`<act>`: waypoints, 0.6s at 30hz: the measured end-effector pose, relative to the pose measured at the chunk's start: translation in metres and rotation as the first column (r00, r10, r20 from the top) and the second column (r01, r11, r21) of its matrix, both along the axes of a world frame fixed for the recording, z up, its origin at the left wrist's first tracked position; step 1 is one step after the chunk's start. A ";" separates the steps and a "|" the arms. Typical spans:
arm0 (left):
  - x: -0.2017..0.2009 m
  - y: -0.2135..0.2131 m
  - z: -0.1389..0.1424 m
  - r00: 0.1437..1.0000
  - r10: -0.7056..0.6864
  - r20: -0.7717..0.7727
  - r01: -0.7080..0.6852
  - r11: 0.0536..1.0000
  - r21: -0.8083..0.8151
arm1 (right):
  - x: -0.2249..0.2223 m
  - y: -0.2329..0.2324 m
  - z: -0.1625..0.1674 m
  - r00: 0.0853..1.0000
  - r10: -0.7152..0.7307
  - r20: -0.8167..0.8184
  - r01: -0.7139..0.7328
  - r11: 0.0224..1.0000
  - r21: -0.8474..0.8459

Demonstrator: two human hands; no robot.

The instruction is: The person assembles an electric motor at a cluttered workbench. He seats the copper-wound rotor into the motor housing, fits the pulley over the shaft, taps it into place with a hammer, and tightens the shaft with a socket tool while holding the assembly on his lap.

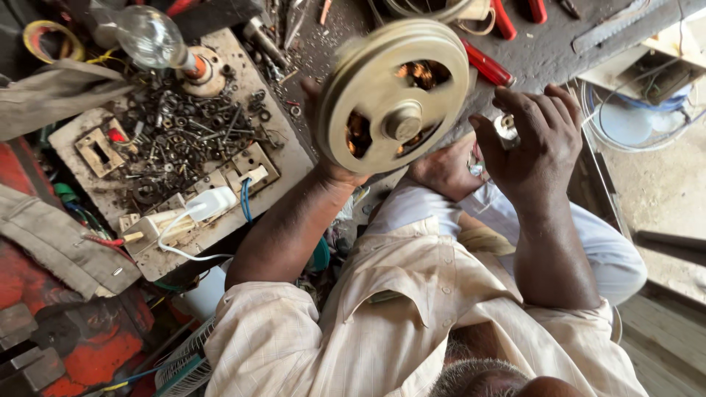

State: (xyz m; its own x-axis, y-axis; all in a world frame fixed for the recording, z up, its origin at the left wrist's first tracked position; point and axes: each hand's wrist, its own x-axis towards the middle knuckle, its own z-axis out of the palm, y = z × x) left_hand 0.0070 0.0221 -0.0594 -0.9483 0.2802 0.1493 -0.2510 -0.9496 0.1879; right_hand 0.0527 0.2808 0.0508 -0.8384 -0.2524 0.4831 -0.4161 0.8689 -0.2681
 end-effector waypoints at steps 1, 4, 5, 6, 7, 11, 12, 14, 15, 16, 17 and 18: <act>0.000 0.001 0.000 1.000 -0.009 -0.006 0.009 1.000 0.002 | -0.001 -0.001 0.000 1.000 0.004 0.001 -0.004 1.000 -0.004; -0.001 0.003 0.001 1.000 -0.022 -0.011 0.022 1.000 0.002 | -0.003 -0.002 -0.003 1.000 0.009 0.006 -0.009 1.000 -0.014; -0.001 0.002 0.001 1.000 -0.022 -0.015 0.022 1.000 0.002 | -0.002 -0.002 -0.005 1.000 0.004 0.010 -0.004 1.000 -0.015; 0.000 0.002 0.000 1.000 -0.023 -0.014 0.023 1.000 0.003 | -0.003 -0.001 -0.007 1.000 -0.003 0.015 0.003 1.000 -0.016; 0.000 0.001 0.000 1.000 -0.023 -0.014 0.023 1.000 0.000 | -0.003 0.001 -0.009 1.000 -0.003 0.012 0.003 1.000 -0.014; 0.001 0.000 0.000 0.998 -0.048 -0.030 0.048 0.999 0.000 | -0.004 0.015 -0.015 1.000 -0.029 0.010 0.029 1.000 -0.004; 0.001 0.001 0.001 0.997 -0.060 -0.038 0.061 0.998 0.008 | -0.004 0.017 -0.017 0.999 -0.035 0.020 0.035 0.999 -0.013; 0.000 0.006 0.002 0.994 -0.091 -0.066 0.092 0.996 0.019 | -0.006 0.019 -0.019 0.998 -0.040 0.052 0.042 0.998 -0.040; 0.000 0.009 0.003 0.990 -0.113 -0.081 0.116 0.993 0.037 | -0.007 0.018 -0.020 0.998 -0.031 0.058 0.033 0.999 -0.038; -0.001 0.010 0.005 0.989 -0.115 -0.088 0.120 0.992 0.047 | -0.009 0.017 -0.021 0.998 -0.022 0.065 0.024 0.999 -0.036; -0.002 0.013 0.006 0.986 -0.131 -0.100 0.137 0.989 0.061 | -0.011 0.016 -0.021 0.998 -0.012 0.054 0.012 1.000 -0.012; -0.002 0.015 0.008 0.983 -0.145 -0.113 0.154 0.985 0.075 | -0.012 0.013 -0.021 0.999 -0.005 0.049 0.005 1.000 0.000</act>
State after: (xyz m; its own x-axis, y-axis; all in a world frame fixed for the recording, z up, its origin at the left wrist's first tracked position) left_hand 0.0048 0.0375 -0.0517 -0.8739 0.4004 0.2756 -0.3744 -0.9161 0.1437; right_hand 0.0402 0.2940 0.0299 -0.8624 -0.2484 0.4411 -0.3982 0.8710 -0.2879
